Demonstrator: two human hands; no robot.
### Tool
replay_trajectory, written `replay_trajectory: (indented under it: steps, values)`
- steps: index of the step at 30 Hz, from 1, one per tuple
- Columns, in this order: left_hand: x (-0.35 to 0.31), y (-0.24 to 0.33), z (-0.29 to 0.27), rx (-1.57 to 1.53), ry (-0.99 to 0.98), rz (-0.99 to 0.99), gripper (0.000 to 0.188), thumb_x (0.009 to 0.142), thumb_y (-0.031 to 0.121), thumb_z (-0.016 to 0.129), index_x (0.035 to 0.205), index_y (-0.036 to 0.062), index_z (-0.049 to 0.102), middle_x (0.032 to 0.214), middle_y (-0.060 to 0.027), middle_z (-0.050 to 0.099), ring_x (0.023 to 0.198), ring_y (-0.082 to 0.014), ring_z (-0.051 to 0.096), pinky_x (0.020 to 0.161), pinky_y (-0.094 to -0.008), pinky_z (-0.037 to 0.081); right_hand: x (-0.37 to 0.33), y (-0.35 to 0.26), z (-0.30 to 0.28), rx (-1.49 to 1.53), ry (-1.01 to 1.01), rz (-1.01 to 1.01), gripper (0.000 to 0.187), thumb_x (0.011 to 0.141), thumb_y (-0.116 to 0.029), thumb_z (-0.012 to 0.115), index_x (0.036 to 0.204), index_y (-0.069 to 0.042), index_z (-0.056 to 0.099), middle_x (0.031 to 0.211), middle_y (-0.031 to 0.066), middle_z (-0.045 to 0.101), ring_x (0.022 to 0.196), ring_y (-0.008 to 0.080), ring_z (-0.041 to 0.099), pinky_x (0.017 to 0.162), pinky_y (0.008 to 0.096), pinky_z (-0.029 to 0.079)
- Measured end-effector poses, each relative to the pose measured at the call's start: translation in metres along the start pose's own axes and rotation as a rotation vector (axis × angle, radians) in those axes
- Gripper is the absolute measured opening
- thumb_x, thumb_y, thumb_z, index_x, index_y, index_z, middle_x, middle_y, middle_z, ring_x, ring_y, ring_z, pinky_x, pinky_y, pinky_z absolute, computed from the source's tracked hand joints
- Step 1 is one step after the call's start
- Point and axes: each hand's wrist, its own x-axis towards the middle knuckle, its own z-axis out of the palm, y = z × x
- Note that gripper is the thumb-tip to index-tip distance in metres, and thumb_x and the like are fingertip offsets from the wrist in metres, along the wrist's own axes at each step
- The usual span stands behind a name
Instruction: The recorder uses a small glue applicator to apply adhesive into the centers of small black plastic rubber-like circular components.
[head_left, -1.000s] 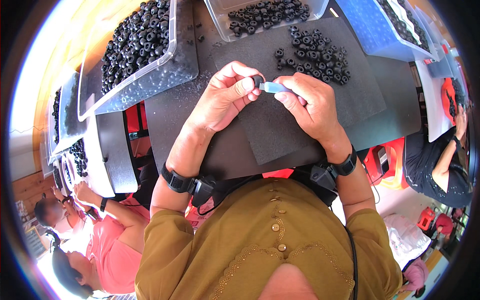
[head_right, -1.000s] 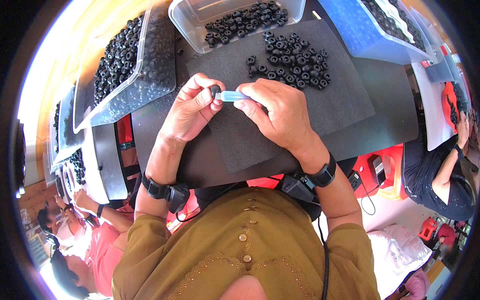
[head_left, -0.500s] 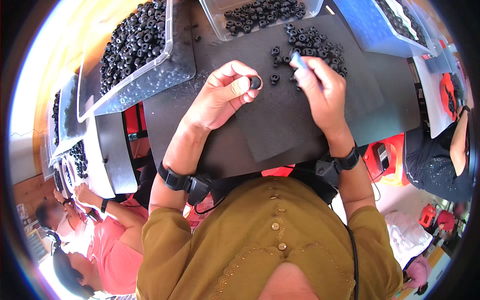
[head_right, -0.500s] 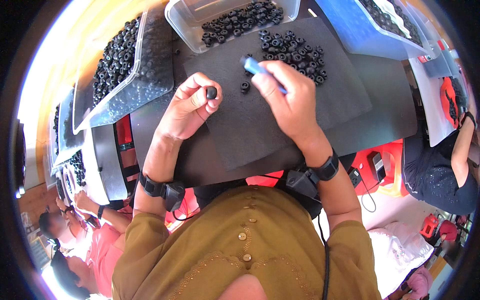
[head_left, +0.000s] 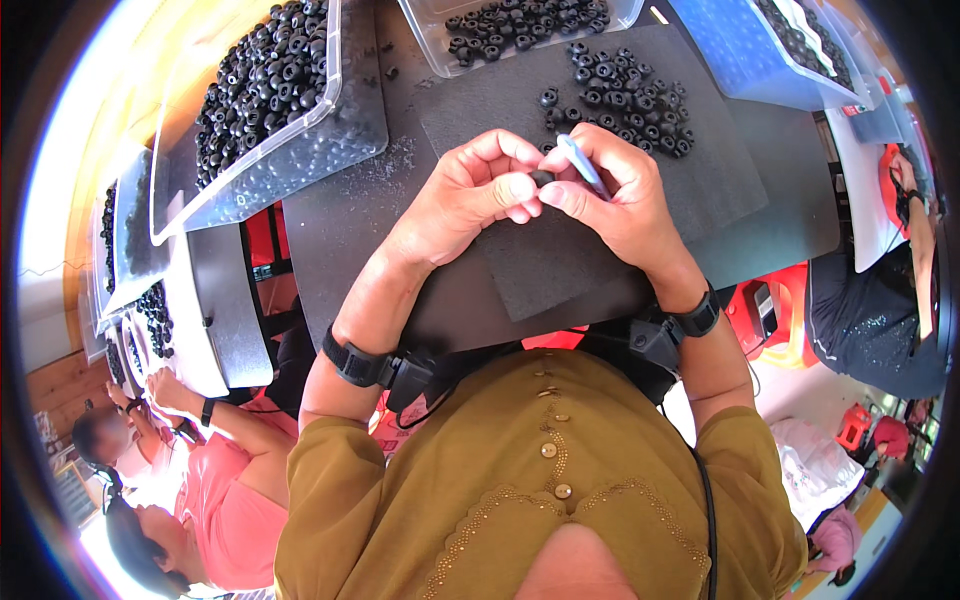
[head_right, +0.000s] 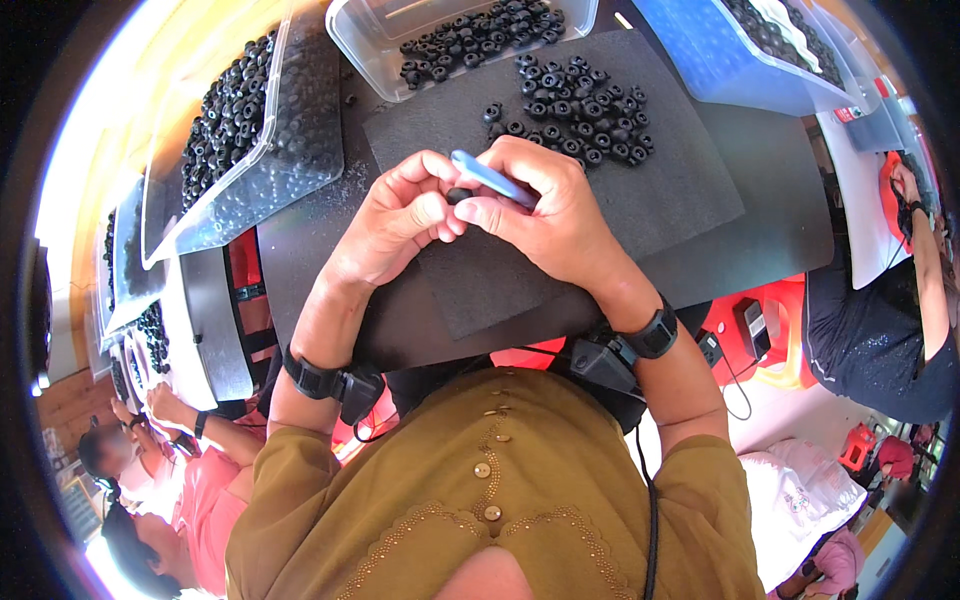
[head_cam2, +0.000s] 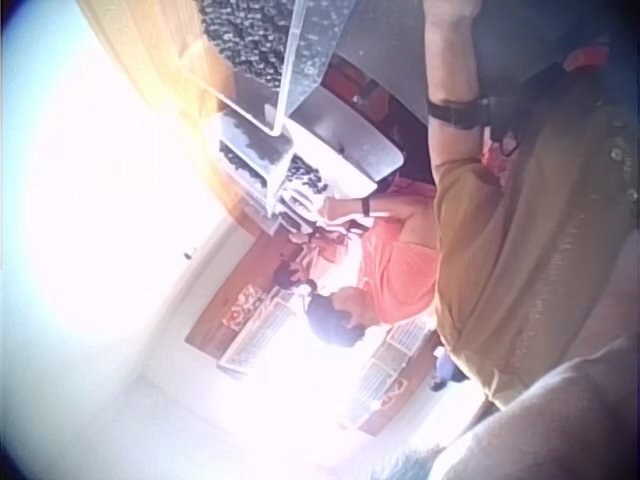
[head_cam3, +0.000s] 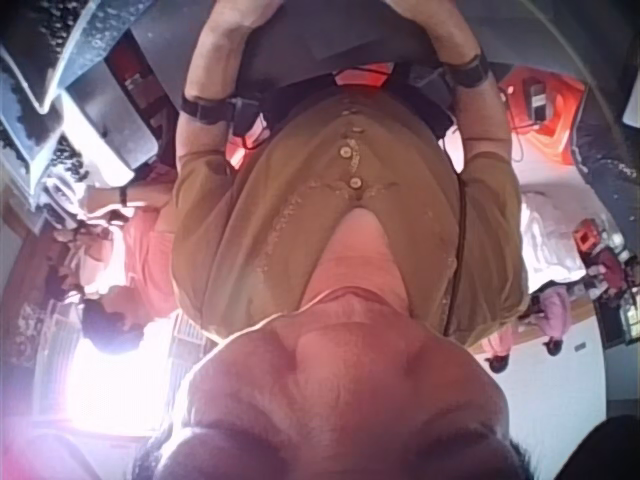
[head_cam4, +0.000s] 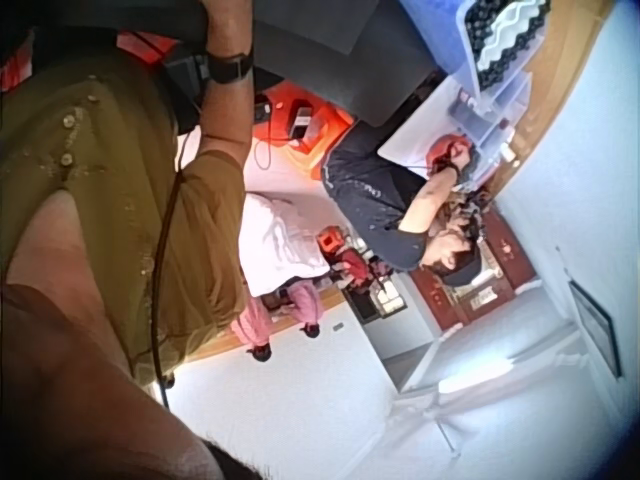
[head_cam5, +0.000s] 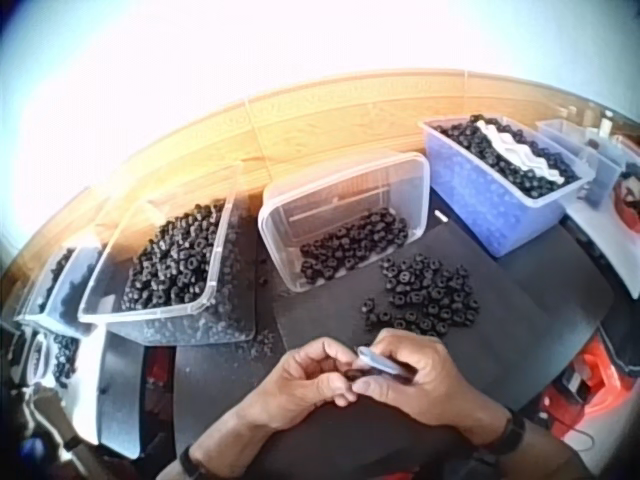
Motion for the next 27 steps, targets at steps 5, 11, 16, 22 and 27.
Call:
replay_trajectory:
  steps: [5, 11, 16, 22, 27]
  values:
    - [0.002, -0.008, -0.009, 0.112, -0.044, 0.113, 0.015, 0.089, 0.009, 0.069, 0.102, 0.0032, 0.064, 0.094, -0.0059, 0.068, 0.084, -0.0114, 0.065, 0.076, -0.0247, 0.054, -0.001, 0.003, -0.005, 0.138, -0.053, 0.094, 0.011, 0.086, -0.012, 0.071, 0.087, -0.003, 0.066, 0.075, -0.0028, 0.060, 0.068, 0.0027, 0.050, 0.061, 0.0214, 0.041]
    - [0.002, -0.004, -0.008, 0.017, -0.050, 0.076, 0.018, 0.091, 0.011, 0.067, 0.107, 0.0035, 0.061, 0.102, -0.0087, 0.066, 0.089, -0.0129, 0.065, 0.076, -0.0235, 0.054, -0.002, 0.001, -0.004, 0.142, 0.091, 0.212, 0.014, 0.093, -0.017, 0.065, 0.092, -0.004, 0.063, 0.075, -0.0038, 0.057, 0.069, 0.0033, 0.050, 0.062, 0.0219, 0.041]
    - [-0.001, 0.001, -0.013, -0.197, 0.010, 0.074, 0.023, 0.094, 0.018, 0.064, 0.112, 0.0036, 0.059, 0.100, -0.0074, 0.062, 0.084, -0.0110, 0.059, 0.073, -0.0204, 0.050, -0.001, -0.003, -0.002, -0.231, 0.012, -0.105, 0.020, 0.094, -0.021, 0.061, 0.095, -0.001, 0.061, 0.073, 0.0102, 0.056, 0.059, 0.0202, 0.054, 0.056, 0.0287, 0.042]
    - [-0.002, 0.001, -0.017, -0.137, 0.012, 0.112, 0.024, 0.094, 0.018, 0.063, 0.114, 0.0043, 0.060, 0.100, -0.0065, 0.062, 0.084, -0.0103, 0.058, 0.075, -0.0213, 0.049, 0.003, -0.003, -0.001, -0.402, -0.025, -0.165, 0.016, 0.089, -0.019, 0.063, 0.090, -0.003, 0.064, 0.074, 0.0094, 0.060, 0.062, 0.0286, 0.058, 0.056, 0.0359, 0.045]
    - [-0.001, 0.001, -0.018, -0.133, 0.003, 0.121, 0.024, 0.094, 0.015, 0.063, 0.114, 0.0021, 0.062, 0.096, -0.0059, 0.063, 0.082, -0.0103, 0.060, 0.076, -0.0222, 0.051, 0.002, -0.002, -0.001, -0.438, -0.006, -0.179, 0.016, 0.089, -0.020, 0.064, 0.091, -0.004, 0.065, 0.075, 0.0098, 0.061, 0.064, 0.0296, 0.060, 0.057, 0.0371, 0.046]
